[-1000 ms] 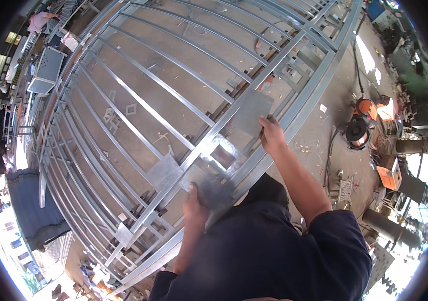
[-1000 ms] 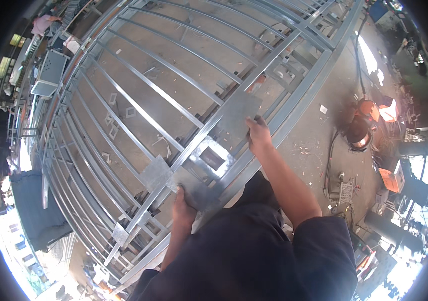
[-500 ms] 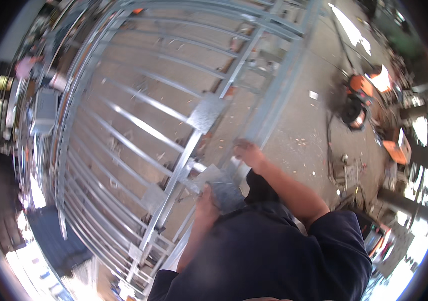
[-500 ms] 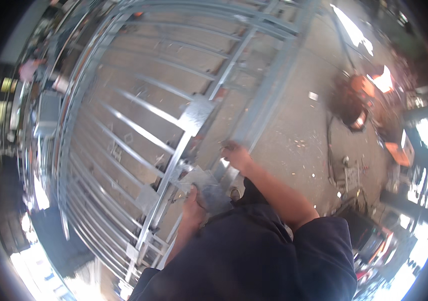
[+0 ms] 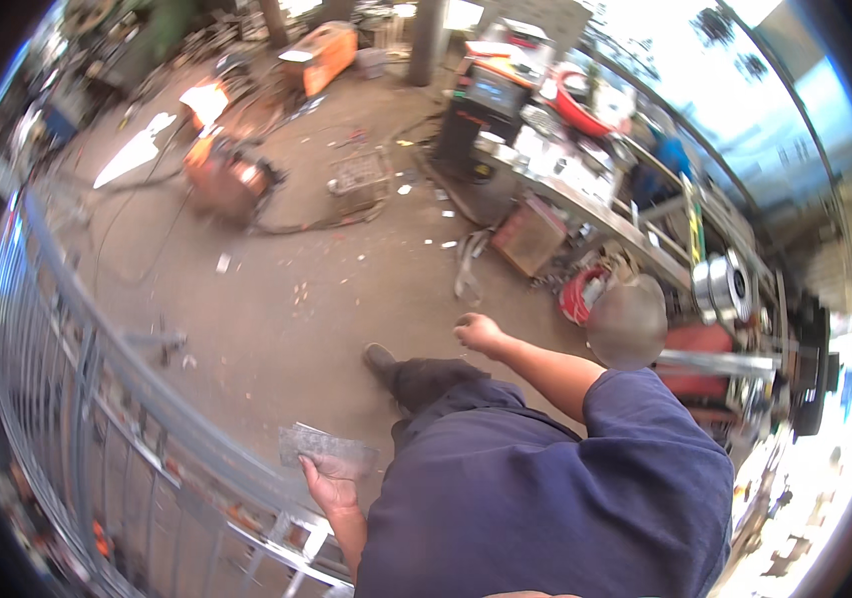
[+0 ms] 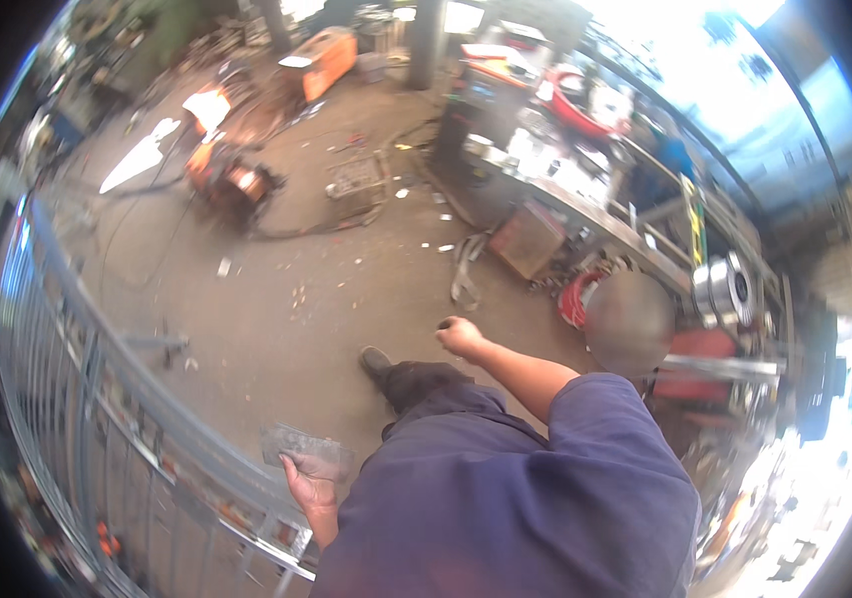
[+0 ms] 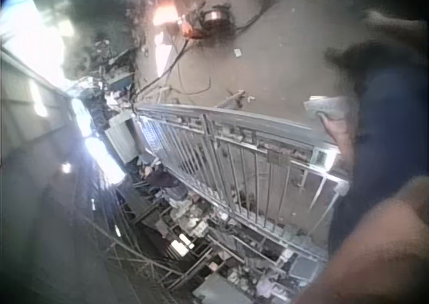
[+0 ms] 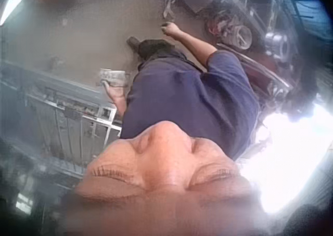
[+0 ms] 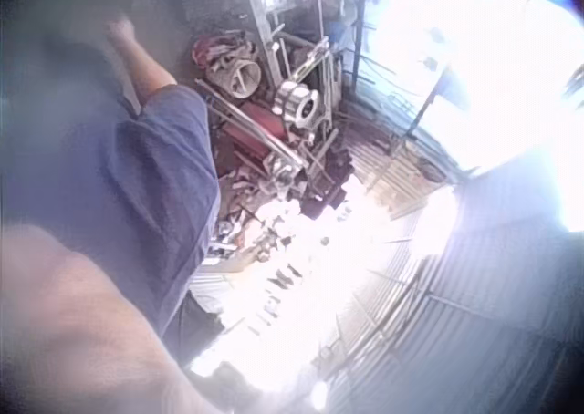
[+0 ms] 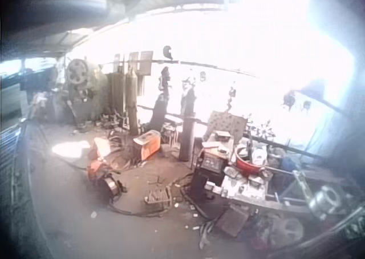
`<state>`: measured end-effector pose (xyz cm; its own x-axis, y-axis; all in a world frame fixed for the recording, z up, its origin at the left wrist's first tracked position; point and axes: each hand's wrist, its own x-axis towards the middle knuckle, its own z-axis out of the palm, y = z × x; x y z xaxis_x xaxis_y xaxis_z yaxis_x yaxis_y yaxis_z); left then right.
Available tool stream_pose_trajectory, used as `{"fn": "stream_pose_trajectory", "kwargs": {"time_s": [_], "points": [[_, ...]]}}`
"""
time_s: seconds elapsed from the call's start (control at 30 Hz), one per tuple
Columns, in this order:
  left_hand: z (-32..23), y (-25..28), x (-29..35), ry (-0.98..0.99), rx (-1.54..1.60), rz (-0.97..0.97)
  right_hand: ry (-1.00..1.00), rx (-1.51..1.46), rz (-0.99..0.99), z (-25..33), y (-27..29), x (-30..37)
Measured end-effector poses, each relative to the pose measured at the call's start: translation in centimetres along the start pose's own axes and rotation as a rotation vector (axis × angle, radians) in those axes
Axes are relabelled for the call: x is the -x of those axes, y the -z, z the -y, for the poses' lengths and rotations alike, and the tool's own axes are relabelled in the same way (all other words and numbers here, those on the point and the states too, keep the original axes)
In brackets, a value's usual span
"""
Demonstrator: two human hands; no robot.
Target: The person welds metal plates onto a curved metal frame using a handheld welding gun. They select plates from a pile, position them on the frame, and weld them in place, repeating the process for multiple plates.
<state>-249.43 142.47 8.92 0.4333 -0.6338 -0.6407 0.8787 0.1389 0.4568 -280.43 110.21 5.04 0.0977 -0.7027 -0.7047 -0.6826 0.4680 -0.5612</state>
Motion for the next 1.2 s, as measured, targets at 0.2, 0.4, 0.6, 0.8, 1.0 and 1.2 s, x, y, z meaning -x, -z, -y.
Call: {"fn": "stream_pose_trajectory", "kwargs": {"time_s": [0.2, 0.4, 0.6, 0.8, 1.0, 1.2], "points": [[2.8, -9.2, -2.6, 0.233, -0.09, 0.171, -0.104, -0.656, -0.49, -12.8, 17.2, 0.0], [10.9, -16.9, -7.8, 0.177, -0.192, 0.094, -0.123, -0.522, -1.124, -23.5, 41.8, -4.1], [22.1, -25.8, -10.3, 0.316, -0.222, 0.12, -0.226, -0.015, -1.293, -30.6, 67.4, -8.4], [29.5, -35.3, -9.4, 0.308, -0.366, 0.047, -0.262, -0.086, -0.991, -36.6, 75.7, -15.4], [30.8, -39.4, -10.8, 0.222, -0.452, 0.005, -0.155, 0.096, -1.05, -26.2, 79.7, -9.2], [27.1, -44.2, -13.8, 0.119, -0.35, -0.059, 0.255, 0.262, -1.013, -2.5, 81.5, 5.6]]}}
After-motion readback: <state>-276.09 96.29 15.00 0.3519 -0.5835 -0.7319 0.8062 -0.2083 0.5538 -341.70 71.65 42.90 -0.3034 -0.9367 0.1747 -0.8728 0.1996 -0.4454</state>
